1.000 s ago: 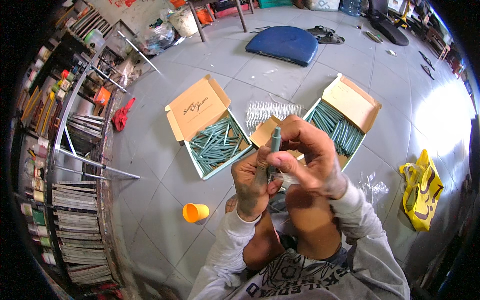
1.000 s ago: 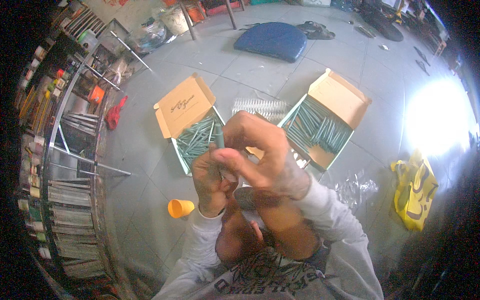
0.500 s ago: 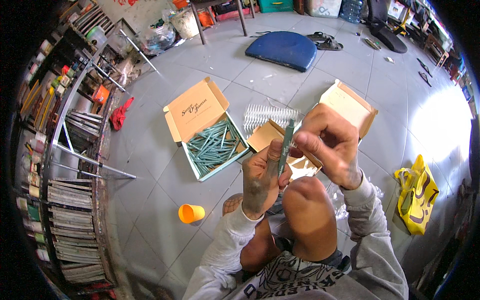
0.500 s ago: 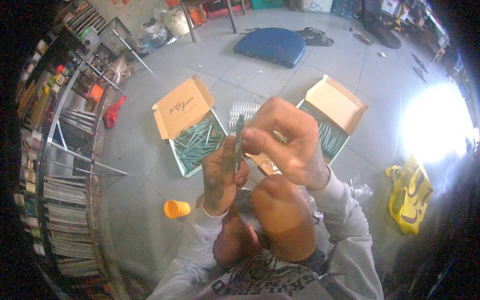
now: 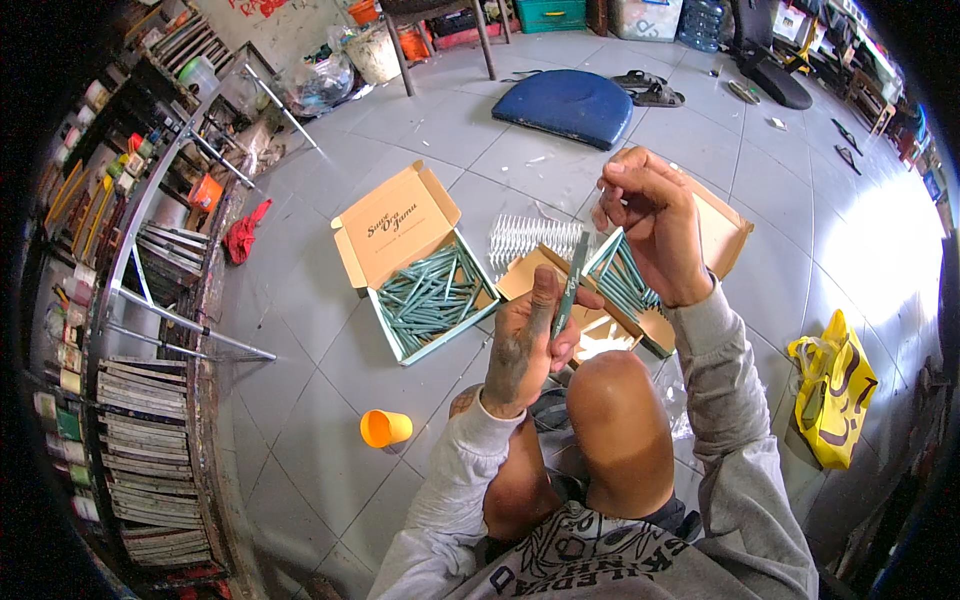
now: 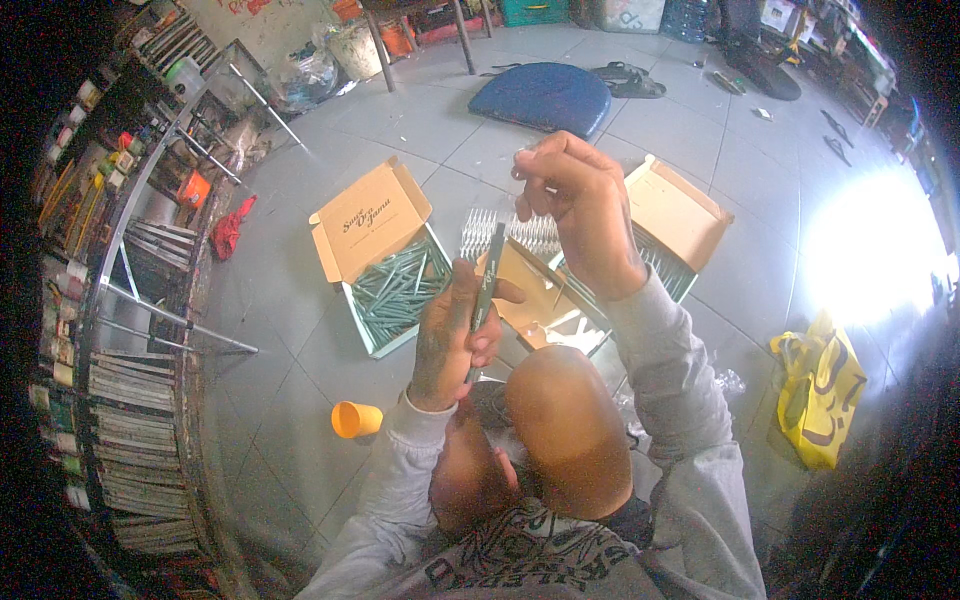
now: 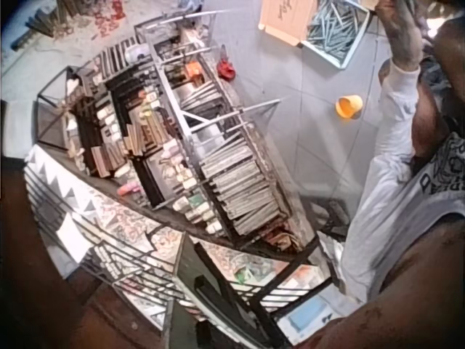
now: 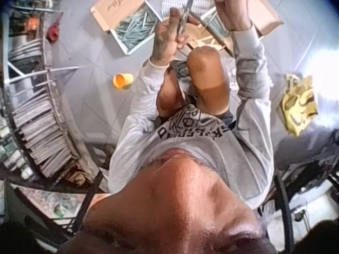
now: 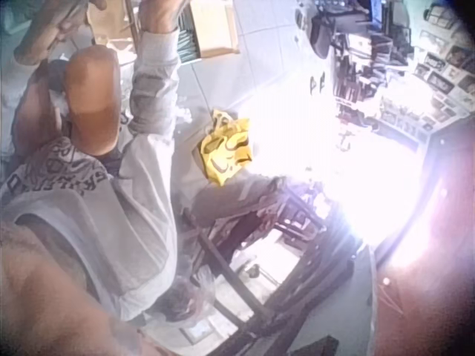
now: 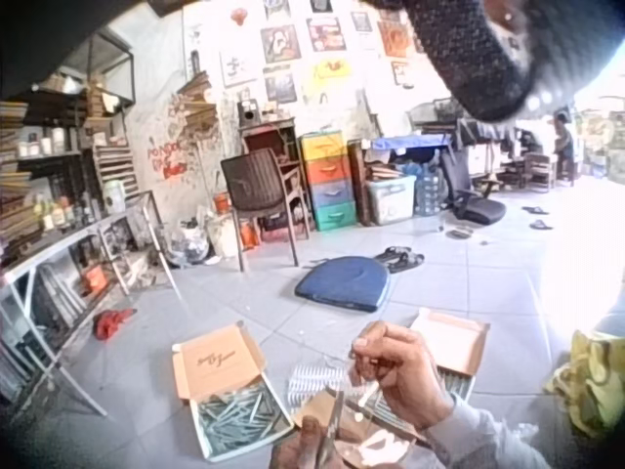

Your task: The person assembles pens by hand, sliding a spring onto an ink refill and inserting it into a plastic barrel. They handle pen components from cardboard boxes placed on the floor.

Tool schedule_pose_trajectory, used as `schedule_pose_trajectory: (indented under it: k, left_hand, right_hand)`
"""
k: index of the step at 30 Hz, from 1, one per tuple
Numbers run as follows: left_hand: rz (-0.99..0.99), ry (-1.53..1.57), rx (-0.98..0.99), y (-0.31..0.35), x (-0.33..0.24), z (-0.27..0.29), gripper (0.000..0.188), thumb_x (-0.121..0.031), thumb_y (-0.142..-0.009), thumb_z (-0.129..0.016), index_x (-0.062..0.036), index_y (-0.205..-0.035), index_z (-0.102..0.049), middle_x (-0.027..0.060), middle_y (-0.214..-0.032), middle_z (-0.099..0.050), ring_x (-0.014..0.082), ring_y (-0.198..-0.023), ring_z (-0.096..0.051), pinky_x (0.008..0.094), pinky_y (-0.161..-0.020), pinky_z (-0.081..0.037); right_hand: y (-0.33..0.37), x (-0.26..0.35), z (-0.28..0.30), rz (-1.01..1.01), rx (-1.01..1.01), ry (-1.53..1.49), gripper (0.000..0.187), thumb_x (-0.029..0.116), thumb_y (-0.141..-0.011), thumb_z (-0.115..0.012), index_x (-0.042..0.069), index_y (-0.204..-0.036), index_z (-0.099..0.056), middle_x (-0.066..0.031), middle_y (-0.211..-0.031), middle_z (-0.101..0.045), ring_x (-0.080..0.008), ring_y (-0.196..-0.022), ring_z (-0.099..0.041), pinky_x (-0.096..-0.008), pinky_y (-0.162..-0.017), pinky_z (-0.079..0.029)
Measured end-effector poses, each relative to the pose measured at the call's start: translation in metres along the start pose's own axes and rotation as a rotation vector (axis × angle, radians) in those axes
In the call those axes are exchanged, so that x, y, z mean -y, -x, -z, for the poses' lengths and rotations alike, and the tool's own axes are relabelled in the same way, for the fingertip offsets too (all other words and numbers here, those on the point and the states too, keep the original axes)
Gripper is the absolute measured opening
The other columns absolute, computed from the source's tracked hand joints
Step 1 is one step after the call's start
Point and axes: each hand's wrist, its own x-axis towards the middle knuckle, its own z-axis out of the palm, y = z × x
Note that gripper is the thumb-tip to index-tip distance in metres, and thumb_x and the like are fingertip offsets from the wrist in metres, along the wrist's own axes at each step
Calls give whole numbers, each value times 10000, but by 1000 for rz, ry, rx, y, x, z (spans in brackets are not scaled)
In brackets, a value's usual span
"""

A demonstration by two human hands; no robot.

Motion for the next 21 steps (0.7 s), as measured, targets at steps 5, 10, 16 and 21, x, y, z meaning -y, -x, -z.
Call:
schedule_pose_trajectory:
  k: [5,10,16,21]
  left_hand:
    - [17,-136,62,-5,0,17,646,-612,-1012,-423,-17,-950,-667,-70,-520,-365,20,-418,-334,182,-406,-270]
    - [-62,190,63,-32,-9,95,462,-486,-1033,-485,-52,-1115,-622,68,-886,-695,97,-645,-631,198,-507,-467]
    - [-197,181,-157,-80,31,214,390,-495,-1006,-537,-130,-1126,-607,84,-1306,-654,127,-1035,-606,277,-794,-481]
    - [-146,141,-234,-117,86,305,392,-512,-998,-539,-159,-1156,-605,3,-1469,-528,116,-1007,-569,272,-769,-461]
  right_hand:
    - [-49,-6,27,-12,-136,-182,205,235,-972,-602,59,-877,-558,-16,-768,-500,-137,-589,-469,-330,-648,-477]
    - [-68,2,42,207,-336,151,230,253,-1005,-538,76,-859,-546,-5,-718,-479,-124,-597,-480,-333,-689,-524]
    - [-2,-46,192,188,-401,495,384,359,-1038,-436,109,-750,-480,21,-632,-384,-93,-519,-347,-282,-527,-416]
    - [94,-83,276,-46,-443,737,481,473,-1027,-432,82,-757,-506,29,-636,-384,-72,-519,-323,-261,-497,-360]
